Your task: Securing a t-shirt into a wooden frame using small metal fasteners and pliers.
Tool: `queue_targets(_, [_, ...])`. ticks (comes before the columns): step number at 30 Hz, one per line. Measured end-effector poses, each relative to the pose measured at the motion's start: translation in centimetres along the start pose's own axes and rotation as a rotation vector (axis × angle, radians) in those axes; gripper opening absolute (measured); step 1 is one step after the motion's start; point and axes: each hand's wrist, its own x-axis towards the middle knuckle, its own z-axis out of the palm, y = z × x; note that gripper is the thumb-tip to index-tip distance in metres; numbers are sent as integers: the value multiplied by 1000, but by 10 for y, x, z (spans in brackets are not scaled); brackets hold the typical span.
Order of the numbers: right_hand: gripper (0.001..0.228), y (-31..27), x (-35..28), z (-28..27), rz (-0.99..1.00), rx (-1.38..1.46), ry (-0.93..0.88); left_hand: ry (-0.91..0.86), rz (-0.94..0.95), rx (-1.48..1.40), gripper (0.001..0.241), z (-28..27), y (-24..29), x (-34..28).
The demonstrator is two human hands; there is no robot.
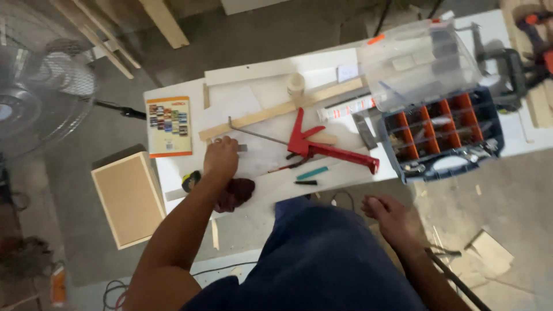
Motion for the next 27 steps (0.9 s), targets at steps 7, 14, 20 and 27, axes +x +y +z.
queue_targets(7, [49,66,2,4,-247,11,-37,70,-146,-252,25,-1,1,10])
queue_targets(14, [60,109,-58,3,-222,12,-3,94,-55,-535,24,-40,42,-49])
queue_targets(20, [41,130,-74,11,-424,278,-83,-60,183,-1532,19,-115,180,-163])
queue_targets(27, [17,86,-130,-13,-724,601,-93,-144,427,-1503,9,-181,220,-229])
